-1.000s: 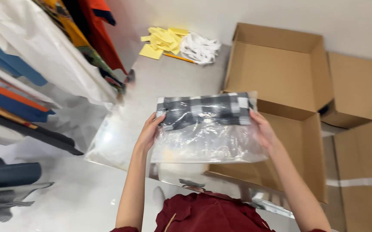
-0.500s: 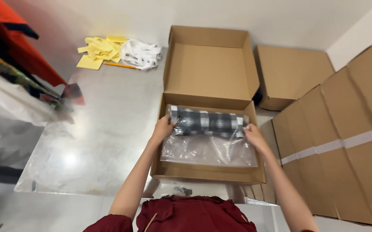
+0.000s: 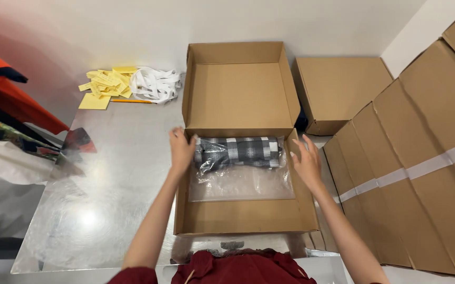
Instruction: Packing a garment into a cardboard box, labeling it, and tying a decorative ribbon.
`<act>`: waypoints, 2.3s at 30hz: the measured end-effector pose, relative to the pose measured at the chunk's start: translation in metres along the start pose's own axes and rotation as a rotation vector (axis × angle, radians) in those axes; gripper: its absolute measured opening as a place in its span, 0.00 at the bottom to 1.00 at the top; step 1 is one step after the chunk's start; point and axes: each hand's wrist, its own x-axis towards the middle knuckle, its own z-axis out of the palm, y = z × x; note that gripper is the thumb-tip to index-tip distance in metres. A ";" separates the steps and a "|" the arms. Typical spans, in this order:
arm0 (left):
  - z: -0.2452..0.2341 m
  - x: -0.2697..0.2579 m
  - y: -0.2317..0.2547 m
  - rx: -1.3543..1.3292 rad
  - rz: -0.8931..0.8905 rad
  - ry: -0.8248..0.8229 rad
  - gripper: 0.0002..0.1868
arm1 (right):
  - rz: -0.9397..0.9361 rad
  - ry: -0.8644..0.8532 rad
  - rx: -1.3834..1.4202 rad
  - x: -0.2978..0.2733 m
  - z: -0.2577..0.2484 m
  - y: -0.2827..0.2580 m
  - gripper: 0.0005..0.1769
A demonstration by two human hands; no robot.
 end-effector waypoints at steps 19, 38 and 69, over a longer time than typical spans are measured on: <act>0.066 0.157 -0.020 0.416 -0.268 -0.127 0.29 | 0.382 -0.209 0.362 -0.013 0.002 0.007 0.27; -0.059 0.004 -0.127 0.131 -0.180 0.023 0.20 | 0.366 -0.040 0.921 0.023 0.093 -0.056 0.16; -0.258 -0.188 -0.001 -0.738 0.018 -0.058 0.32 | 0.303 0.396 0.450 -0.195 -0.068 -0.180 0.31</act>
